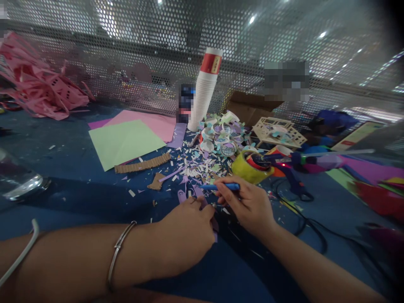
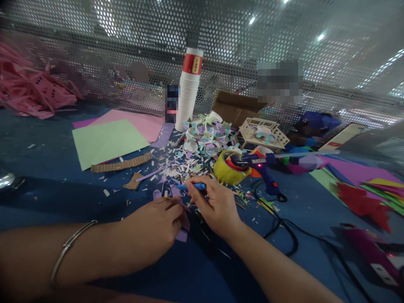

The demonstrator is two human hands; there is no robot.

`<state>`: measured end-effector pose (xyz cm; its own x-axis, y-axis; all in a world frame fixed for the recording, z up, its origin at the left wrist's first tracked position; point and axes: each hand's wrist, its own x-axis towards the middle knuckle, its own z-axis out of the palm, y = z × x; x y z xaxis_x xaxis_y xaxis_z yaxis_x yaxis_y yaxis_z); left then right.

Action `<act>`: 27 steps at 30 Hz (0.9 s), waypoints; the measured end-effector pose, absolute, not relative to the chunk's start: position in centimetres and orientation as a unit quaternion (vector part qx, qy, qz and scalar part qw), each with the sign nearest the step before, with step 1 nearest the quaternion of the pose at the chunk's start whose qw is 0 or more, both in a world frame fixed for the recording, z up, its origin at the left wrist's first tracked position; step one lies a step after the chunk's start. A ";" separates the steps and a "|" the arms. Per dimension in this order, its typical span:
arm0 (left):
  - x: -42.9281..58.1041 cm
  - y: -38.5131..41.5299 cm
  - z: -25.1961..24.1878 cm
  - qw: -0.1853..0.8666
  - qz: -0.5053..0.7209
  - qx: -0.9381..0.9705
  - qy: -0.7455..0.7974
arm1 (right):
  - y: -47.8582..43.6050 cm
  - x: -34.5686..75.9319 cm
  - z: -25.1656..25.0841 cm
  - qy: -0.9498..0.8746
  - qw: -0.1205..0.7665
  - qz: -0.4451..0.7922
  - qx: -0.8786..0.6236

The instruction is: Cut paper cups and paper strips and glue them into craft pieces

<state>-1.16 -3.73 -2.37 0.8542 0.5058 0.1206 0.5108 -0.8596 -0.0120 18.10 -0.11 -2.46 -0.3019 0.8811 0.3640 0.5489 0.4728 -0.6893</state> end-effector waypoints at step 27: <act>-0.9 -3.6 -2.4 0.022 -0.034 -0.964 -0.262 | 0.1 18.2 -2.9 -0.809 0.334 0.176 -0.450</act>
